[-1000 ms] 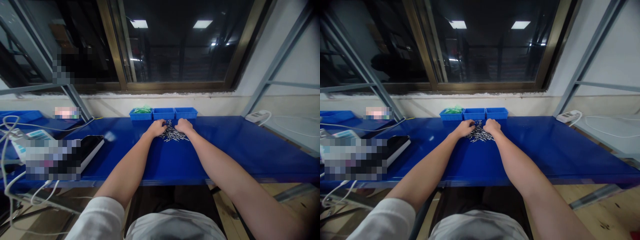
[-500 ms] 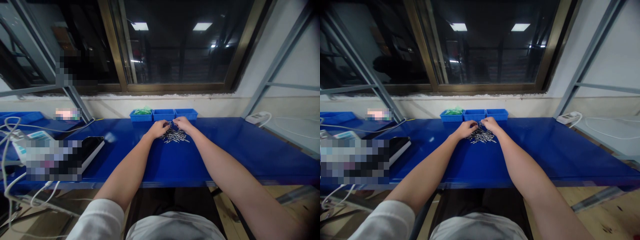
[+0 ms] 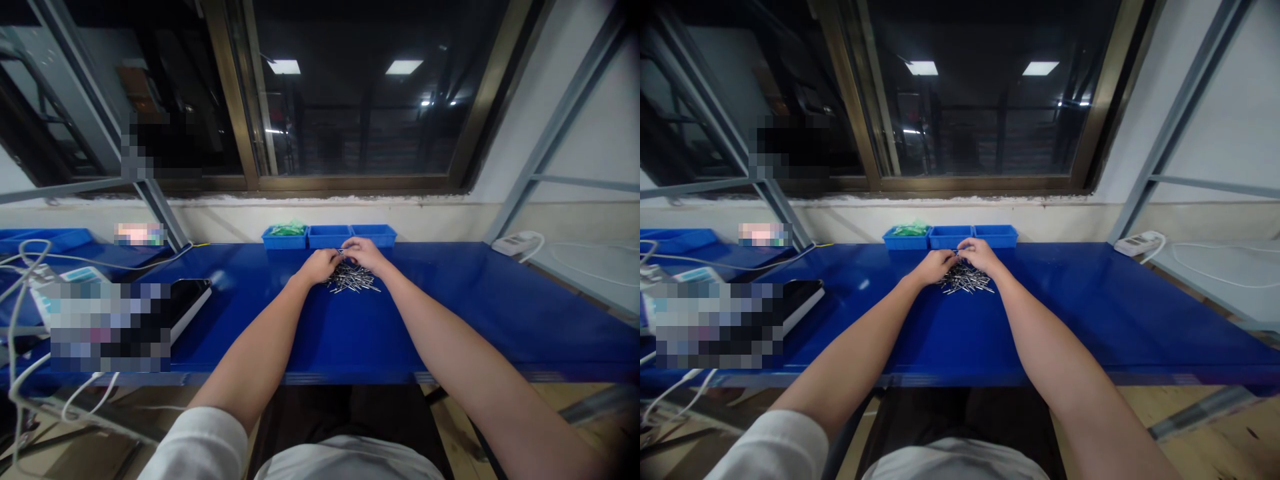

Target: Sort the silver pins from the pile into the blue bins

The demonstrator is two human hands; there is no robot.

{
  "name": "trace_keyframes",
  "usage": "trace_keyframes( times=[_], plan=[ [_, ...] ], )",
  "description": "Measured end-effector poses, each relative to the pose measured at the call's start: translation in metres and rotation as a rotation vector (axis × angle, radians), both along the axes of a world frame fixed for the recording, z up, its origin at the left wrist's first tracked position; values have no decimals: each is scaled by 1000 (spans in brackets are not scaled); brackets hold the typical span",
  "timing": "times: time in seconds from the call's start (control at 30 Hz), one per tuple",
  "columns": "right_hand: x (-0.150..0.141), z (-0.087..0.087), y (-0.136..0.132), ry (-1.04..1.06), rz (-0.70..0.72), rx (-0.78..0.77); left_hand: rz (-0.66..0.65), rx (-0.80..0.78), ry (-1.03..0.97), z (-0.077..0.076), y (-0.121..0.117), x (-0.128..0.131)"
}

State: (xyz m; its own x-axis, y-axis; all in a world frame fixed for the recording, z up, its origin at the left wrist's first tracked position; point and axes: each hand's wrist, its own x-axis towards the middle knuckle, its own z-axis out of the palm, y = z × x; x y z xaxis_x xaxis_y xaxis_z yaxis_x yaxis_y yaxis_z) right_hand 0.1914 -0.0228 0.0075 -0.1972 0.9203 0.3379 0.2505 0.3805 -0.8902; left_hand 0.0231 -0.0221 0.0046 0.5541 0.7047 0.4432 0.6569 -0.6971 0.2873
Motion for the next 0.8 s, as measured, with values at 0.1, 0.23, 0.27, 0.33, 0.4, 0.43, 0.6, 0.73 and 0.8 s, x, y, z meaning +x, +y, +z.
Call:
trace_keyframes(
  times=[0.1, 0.23, 0.27, 0.33, 0.4, 0.43, 0.6, 0.73, 0.8],
  plan=[
    [2, 1, -1, -74, -5, 104, -5, 17, 16, 1, 0, 0],
    [5, -2, 2, -53, -10, 102, -8, 16, 23, 4, -5, 2],
    [5, -2, 3, -38, 1, 98, -4, 7, 13, 5, -6, 2],
    [7, -3, 4, -12, 12, 94, 12, -7, -29, 7, -8, 1],
    [8, -2, 3, -7, 15, 79, 53, -8, -87, 7, -7, -1],
    [9, -1, 2, -13, 20, 65, 86, -3, -114, 7, -6, -3],
    [11, 5, 3, 53, 5, -17, 256, 40, -178, 4, 4, -7],
    [13, 7, 6, 250, 29, -45, 316, 33, -181, 3, 7, -7],
    [15, 6, 8, 259, 46, -107, 331, 15, -165, 2, 8, -7]
  ],
)
